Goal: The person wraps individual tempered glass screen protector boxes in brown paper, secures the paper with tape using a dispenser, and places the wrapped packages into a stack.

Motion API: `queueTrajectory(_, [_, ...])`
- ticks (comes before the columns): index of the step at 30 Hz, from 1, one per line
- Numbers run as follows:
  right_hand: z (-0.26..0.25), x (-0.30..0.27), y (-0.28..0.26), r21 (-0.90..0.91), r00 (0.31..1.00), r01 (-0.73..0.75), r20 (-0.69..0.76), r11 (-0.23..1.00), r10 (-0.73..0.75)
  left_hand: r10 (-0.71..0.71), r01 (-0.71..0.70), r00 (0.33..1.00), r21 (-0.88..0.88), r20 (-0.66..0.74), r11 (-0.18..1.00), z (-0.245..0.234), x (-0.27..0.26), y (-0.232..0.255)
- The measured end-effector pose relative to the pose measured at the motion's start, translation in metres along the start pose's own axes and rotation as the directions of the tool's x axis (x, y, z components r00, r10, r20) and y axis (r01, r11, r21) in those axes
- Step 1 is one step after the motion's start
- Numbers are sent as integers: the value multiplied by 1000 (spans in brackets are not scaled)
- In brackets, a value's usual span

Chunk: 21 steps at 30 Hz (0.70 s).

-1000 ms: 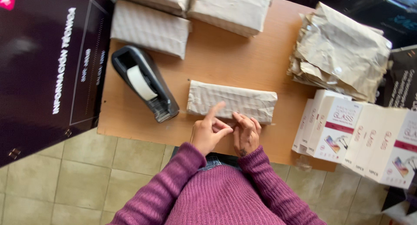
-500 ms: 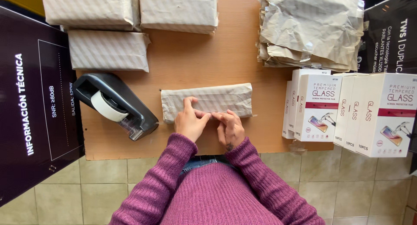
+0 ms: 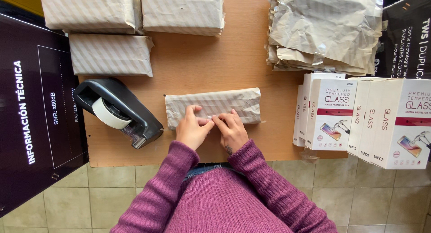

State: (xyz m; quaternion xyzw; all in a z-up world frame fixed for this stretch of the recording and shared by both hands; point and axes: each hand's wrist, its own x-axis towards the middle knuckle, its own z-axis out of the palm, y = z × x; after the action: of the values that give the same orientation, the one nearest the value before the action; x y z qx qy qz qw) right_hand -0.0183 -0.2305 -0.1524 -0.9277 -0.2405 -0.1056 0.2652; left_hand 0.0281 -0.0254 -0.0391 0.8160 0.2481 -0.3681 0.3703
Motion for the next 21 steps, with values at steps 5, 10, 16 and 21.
queueTrajectory(5, [-14,-2,-10,-31,998,21,59,999,-19,4,114,986,-698,165,707,0,-23,-15])
queueTrajectory(10, [-10,-5,-12,-47,996,46,73,998,-43,15,150,981,-813,192,563,-12,-54,-21])
queueTrajectory(16, [-8,-9,-11,-88,993,98,82,991,-91,848,-623,381,576,-367,529,42,-21,-72])
queueTrajectory(21, [-8,-12,-10,-171,989,151,35,974,-147,920,-504,379,811,-101,297,65,11,-105])
